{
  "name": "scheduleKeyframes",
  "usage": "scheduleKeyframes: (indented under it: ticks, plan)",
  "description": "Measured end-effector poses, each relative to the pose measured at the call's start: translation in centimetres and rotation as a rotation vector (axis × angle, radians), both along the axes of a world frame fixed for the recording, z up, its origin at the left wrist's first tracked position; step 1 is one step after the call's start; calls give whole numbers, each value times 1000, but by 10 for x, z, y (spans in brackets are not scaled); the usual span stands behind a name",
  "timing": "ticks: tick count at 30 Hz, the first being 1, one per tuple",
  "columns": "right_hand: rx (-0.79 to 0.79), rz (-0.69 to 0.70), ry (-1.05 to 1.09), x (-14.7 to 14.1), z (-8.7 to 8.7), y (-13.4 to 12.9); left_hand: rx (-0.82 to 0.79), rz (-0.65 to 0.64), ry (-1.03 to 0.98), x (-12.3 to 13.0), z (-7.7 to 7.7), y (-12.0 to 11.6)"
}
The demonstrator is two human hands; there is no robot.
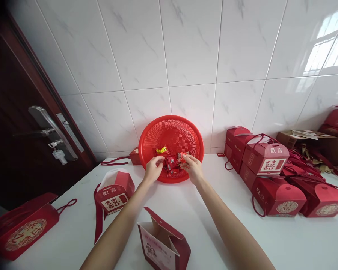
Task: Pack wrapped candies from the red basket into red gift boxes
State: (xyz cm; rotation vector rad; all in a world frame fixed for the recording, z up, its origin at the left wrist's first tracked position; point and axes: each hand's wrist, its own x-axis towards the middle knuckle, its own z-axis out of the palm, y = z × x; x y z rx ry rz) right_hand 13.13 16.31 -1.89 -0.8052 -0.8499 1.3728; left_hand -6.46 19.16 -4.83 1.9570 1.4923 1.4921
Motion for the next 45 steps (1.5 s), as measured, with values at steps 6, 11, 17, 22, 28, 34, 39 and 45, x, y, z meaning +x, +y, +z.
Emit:
scheduleKeyframes:
  ticks: [6, 11, 17, 22, 28, 34, 39, 45]
  plan:
    - [-16, 14, 31, 3, 1, -6, -112, 115, 233, 3, -8, -5]
    - [-40, 24, 10, 4, -1, -7, -200, 169, 410, 15, -8, -13]
    - [-35, 38, -21, 4, -3, -7, -206, 97, 506, 24, 0, -22]
    - [-37, 59, -48, 2, -5, -7, -218, 11, 503, 24, -6, -25]
    - [-26, 75, -117, 4, -8, -4, -199, -31, 347, 20, -10, -23]
    - [0, 46, -164, 9, -6, -4, -218, -78, 8, 12, -3, -13]
    - [95, 126, -181, 2, 2, -13, -308, -242, -326, 20, 9, -11]
    - [161, 143, -176, -4, 8, -20, -364, -373, -512, 35, 29, -28]
